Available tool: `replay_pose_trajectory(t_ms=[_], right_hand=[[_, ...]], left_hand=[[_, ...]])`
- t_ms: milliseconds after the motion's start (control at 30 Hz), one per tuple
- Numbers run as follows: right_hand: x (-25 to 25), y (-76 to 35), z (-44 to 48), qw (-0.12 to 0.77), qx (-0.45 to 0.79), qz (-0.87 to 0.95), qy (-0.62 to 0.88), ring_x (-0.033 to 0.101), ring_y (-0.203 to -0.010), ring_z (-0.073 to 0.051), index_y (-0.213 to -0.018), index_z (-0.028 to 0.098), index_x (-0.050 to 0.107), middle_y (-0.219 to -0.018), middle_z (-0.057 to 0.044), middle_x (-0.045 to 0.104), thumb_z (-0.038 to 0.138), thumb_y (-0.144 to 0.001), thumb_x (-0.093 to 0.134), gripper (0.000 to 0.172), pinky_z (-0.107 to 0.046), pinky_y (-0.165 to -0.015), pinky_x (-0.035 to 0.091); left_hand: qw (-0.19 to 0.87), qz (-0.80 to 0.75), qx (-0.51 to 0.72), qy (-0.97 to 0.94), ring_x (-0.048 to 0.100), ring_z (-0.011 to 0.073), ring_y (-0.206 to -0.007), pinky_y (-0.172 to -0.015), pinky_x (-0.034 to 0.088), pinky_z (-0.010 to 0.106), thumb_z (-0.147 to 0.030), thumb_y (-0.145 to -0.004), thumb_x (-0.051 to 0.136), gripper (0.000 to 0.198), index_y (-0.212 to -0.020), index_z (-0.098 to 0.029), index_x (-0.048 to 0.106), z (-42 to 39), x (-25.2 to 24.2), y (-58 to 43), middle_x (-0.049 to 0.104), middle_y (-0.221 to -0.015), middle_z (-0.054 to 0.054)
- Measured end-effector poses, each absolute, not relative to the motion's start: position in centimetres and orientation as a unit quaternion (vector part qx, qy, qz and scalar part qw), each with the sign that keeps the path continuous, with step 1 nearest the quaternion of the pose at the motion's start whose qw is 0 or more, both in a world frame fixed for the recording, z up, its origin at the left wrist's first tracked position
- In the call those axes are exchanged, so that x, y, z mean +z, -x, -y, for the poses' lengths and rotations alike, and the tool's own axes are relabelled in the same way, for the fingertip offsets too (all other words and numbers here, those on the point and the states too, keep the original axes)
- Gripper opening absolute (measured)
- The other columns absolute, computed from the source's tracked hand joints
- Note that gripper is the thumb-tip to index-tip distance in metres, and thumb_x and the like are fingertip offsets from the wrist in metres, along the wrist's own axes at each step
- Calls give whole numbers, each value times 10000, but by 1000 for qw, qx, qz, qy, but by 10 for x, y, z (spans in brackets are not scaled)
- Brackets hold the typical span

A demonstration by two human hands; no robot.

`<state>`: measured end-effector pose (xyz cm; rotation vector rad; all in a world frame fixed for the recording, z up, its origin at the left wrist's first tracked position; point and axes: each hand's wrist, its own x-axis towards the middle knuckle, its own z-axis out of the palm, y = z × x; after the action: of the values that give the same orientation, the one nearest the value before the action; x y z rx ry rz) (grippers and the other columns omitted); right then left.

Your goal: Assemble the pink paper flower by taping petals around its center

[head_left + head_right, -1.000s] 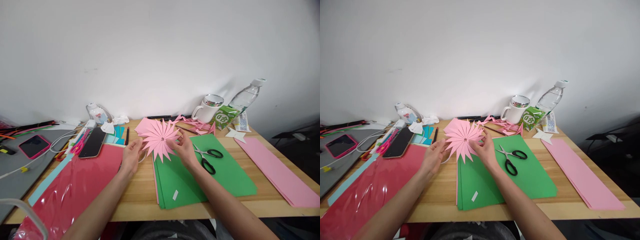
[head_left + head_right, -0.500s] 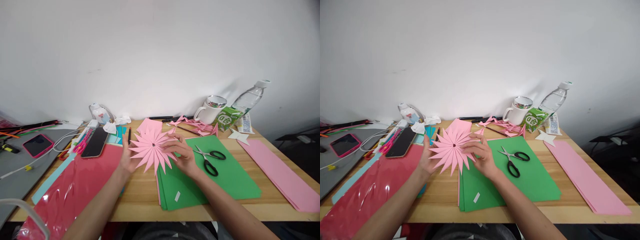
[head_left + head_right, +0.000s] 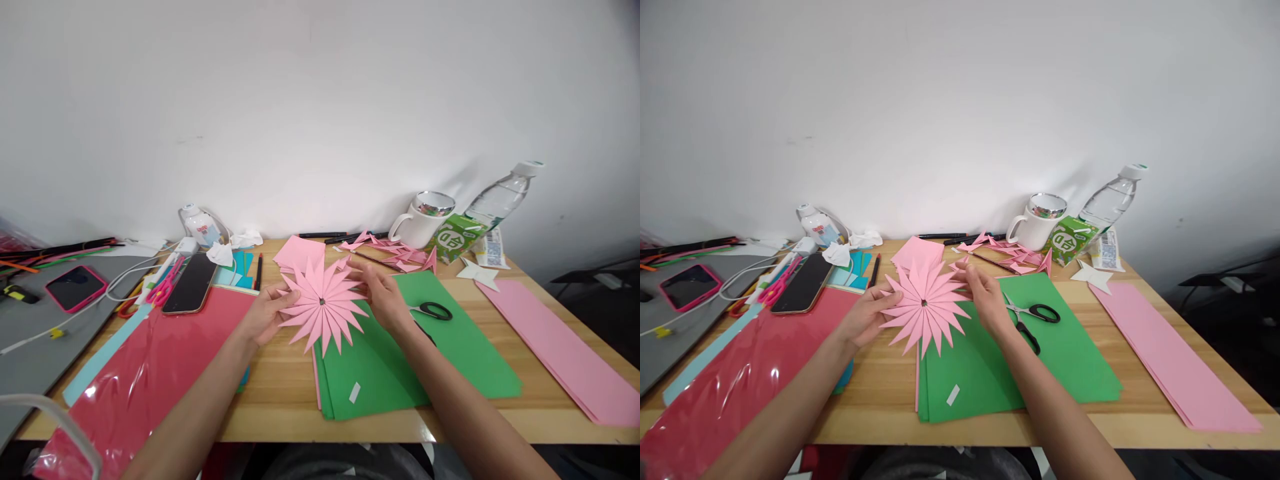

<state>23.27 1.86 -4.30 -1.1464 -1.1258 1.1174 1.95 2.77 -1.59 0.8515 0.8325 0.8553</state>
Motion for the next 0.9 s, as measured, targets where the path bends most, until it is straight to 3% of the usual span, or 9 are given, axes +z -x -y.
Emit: replay_pose_trajectory(t_ms=[167, 333, 533, 733, 900], right_hand=[[-41, -225, -12, 486, 497, 523, 493, 593, -564, -154, -1061, 136, 551, -692, -30, 668, 356, -598, 741, 547, -264, -522, 452], [-40, -221, -8, 498, 424, 532, 537, 612, -562, -171, -1010, 147, 554, -660, -36, 673, 336, -614, 718, 468, -259, -496, 448], [-39, -216, -2, 477, 421, 572, 518, 577, -535, -146, -1074, 169, 515, -630, 3, 638, 334, -634, 714, 511, -235, -475, 406], [-40, -217, -7, 510, 549, 479, 458, 579, -582, -127, -1166, 183, 456, -735, -7, 649, 346, -658, 694, 585, -235, -516, 435], [-44, -221, -11, 461, 639, 436, 434, 563, -571, -114, -873, 149, 621, -720, -14, 646, 418, -674, 678, 339, -241, -529, 457]], left_hand=[[710, -429, 360, -428, 627, 159, -592, -567, 488, 265, -279, -584, 775, 265, -766, -117, 671, -28, -27, -21, 680, -668, 51], [751, -379, 311, -442, 642, 165, -684, -659, 498, 276, -308, -627, 747, 263, -804, -122, 690, -30, -22, -14, 693, -752, 86], [702, -446, 337, -442, 618, 171, -575, -523, 464, 253, -274, -519, 803, 246, -640, -97, 681, -28, -26, -21, 679, -631, 74], [695, -472, 405, -362, 579, 137, -476, -480, 443, 248, -229, -454, 825, 235, -584, -97, 680, -28, -27, -29, 674, -569, 61], [678, -457, 459, -347, 574, 112, -468, -467, 442, 215, -251, -476, 824, 227, -538, -103, 664, -33, -28, -26, 665, -545, 40]])
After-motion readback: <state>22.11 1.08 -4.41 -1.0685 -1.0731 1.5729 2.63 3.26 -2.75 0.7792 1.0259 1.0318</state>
